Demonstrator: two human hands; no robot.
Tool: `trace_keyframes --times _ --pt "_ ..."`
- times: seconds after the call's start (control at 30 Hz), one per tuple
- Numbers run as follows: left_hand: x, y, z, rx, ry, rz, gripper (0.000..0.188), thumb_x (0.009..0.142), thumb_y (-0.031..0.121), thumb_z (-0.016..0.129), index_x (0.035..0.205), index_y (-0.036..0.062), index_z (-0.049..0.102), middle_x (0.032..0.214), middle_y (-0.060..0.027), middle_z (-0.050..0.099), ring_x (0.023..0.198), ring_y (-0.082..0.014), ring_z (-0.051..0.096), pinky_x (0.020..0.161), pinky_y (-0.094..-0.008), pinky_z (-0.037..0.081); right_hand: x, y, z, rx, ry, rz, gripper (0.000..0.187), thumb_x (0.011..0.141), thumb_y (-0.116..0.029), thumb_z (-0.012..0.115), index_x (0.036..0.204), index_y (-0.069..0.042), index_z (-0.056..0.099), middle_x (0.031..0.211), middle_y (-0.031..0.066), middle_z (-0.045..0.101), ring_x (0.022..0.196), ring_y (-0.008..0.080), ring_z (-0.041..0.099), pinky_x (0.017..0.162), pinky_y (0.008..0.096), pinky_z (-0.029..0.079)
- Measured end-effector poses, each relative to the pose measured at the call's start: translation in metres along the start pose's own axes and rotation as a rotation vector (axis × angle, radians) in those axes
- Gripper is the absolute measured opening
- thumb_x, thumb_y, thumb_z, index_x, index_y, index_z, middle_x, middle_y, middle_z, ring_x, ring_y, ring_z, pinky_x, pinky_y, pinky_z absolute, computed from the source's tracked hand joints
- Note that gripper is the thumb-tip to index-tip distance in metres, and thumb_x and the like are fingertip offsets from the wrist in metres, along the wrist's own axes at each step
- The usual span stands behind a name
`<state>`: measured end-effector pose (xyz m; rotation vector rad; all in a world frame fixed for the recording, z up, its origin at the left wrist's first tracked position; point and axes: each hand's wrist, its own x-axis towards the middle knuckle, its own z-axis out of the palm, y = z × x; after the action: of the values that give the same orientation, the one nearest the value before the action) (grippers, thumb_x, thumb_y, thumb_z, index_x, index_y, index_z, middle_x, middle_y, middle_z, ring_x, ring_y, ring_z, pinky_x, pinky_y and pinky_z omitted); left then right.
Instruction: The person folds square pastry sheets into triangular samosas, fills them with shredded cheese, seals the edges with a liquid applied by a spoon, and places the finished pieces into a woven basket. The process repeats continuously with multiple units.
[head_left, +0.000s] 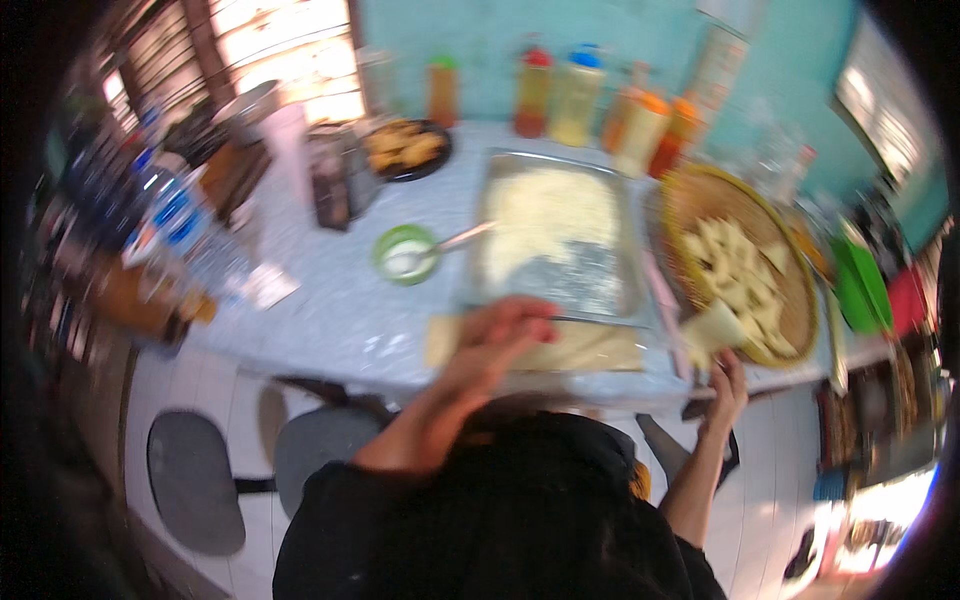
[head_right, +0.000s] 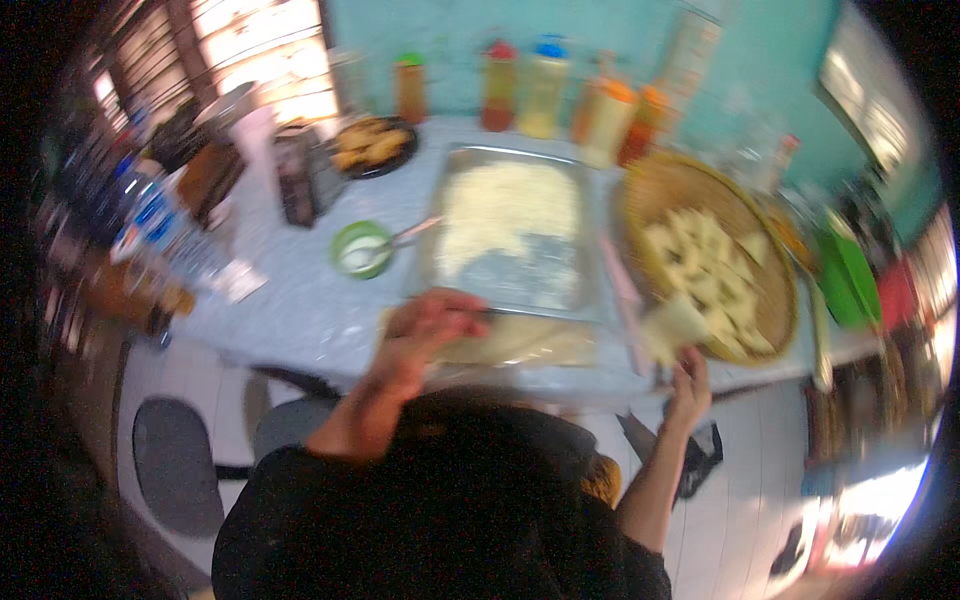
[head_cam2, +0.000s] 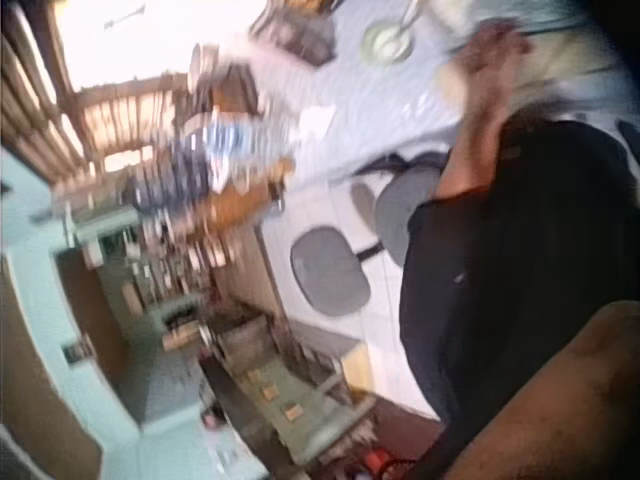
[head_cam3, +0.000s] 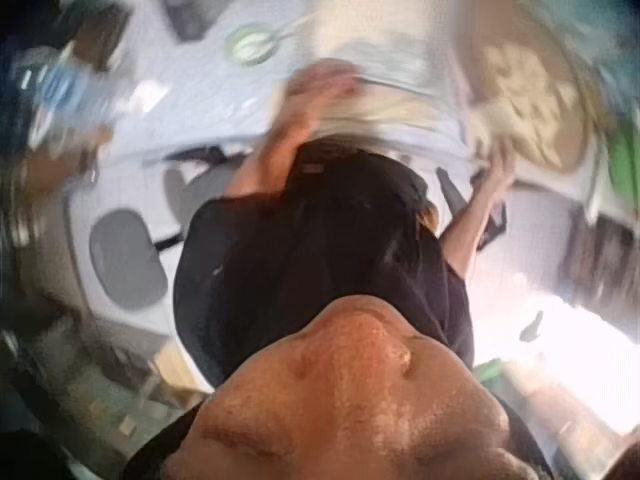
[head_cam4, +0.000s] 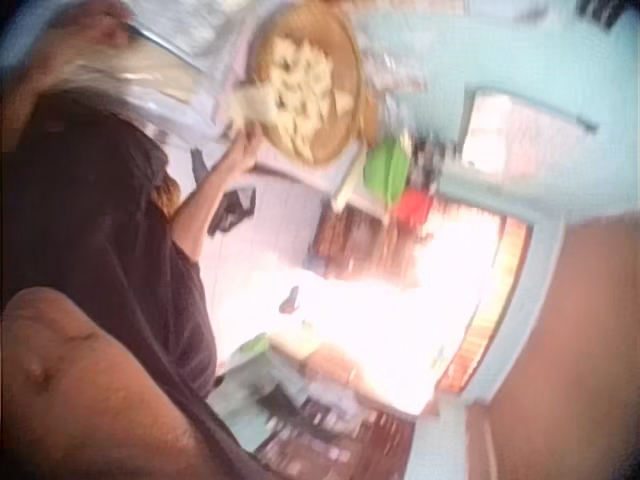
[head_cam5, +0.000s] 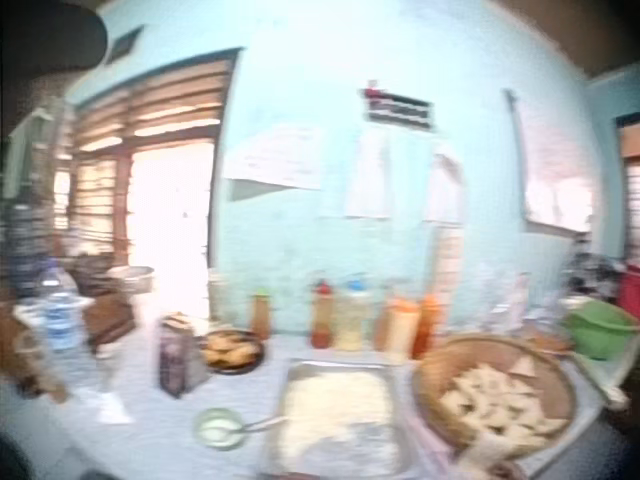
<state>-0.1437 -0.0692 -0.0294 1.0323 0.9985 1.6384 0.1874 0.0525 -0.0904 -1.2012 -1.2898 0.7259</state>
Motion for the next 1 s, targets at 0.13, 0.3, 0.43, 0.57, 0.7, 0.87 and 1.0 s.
trace_keyframes --times 0.13,0.3,0.43,0.57,0.7,0.87,1.0 --pt "-0.009 -0.010 0.017 -0.137 -0.187 -0.050 0.023 0.090 0.013 0.054 0.110 0.0011 0.057 0.096 -0.0061 0.062 0.091 -0.0131 0.057 0.084 -0.0281 0.043 0.006 0.020 0.011 0.227 0.029 0.018 0.039 0.081 -0.016 0.054 0.116 0.002 0.054 0.110 0.0094 0.059 0.097 0.0161 0.055 0.084 0.0250 0.040" --pt "-0.022 -0.013 0.014 -0.139 -0.298 -0.150 0.026 0.090 0.011 0.053 0.114 -0.0006 0.053 0.098 -0.0067 0.061 0.092 -0.0107 0.055 0.085 -0.0262 0.042 0.019 0.010 0.017 0.173 -0.048 0.039 0.027 0.079 -0.017 0.056 0.101 -0.002 0.057 0.088 0.0009 0.056 0.073 0.0095 0.046 0.069 0.0230 0.036" --pt "-0.026 -0.018 0.011 -0.130 -0.327 -0.091 0.025 0.091 0.011 0.053 0.113 -0.0009 0.054 0.098 -0.0061 0.061 0.091 -0.0104 0.055 0.083 -0.0257 0.043 0.023 0.004 0.016 0.113 -0.095 0.052 0.033 0.079 -0.018 0.056 0.107 -0.001 0.055 0.095 0.0042 0.057 0.085 0.0155 0.052 0.077 0.0288 0.040" --pt "-0.028 -0.025 0.012 -0.129 -0.364 -0.073 0.025 0.091 0.011 0.053 0.113 -0.0010 0.054 0.098 -0.0052 0.061 0.090 -0.0102 0.055 0.082 -0.0257 0.044 0.017 -0.025 0.011 0.297 0.010 0.067 0.036 0.080 -0.017 0.056 0.113 -0.001 0.052 0.100 0.0057 0.056 0.092 0.0169 0.054 0.082 0.0316 0.042" --pt "-0.021 -0.037 0.030 -0.199 -0.463 -0.203 0.027 0.090 0.021 0.054 0.108 0.0009 0.056 0.093 -0.0059 0.060 0.086 -0.0113 0.057 0.077 -0.0249 0.045 0.025 -0.038 -0.005 0.536 -0.110 0.120 0.038 0.085 -0.015 0.053 0.121 -0.002 0.048 0.113 0.0117 0.056 0.104 0.0228 0.056 0.088 0.0348 0.046" --pt "0.007 -0.089 0.081 -0.363 -0.596 -0.604 0.061 0.090 0.059 0.038 0.112 0.0035 0.052 0.093 -0.0083 0.060 0.087 -0.0208 0.061 0.078 -0.0327 0.047 0.008 -0.060 -0.010 0.965 -0.284 0.316 0.041 0.089 -0.006 0.046 0.129 0.000 0.040 0.121 0.0156 0.053 0.111 0.0270 0.054 0.091 0.0406 0.050" --pt "0.029 -0.091 0.119 -0.745 -0.759 -0.775 0.072 0.088 0.065 0.033 0.117 0.0022 0.051 0.104 -0.0122 0.060 0.098 -0.0253 0.058 0.086 -0.0355 0.045 -0.054 -0.093 -0.011 1.067 -0.433 0.248 0.044 0.090 -0.002 0.042 0.132 0.003 0.033 0.121 0.0201 0.052 0.110 0.0317 0.055 0.088 0.0437 0.052"
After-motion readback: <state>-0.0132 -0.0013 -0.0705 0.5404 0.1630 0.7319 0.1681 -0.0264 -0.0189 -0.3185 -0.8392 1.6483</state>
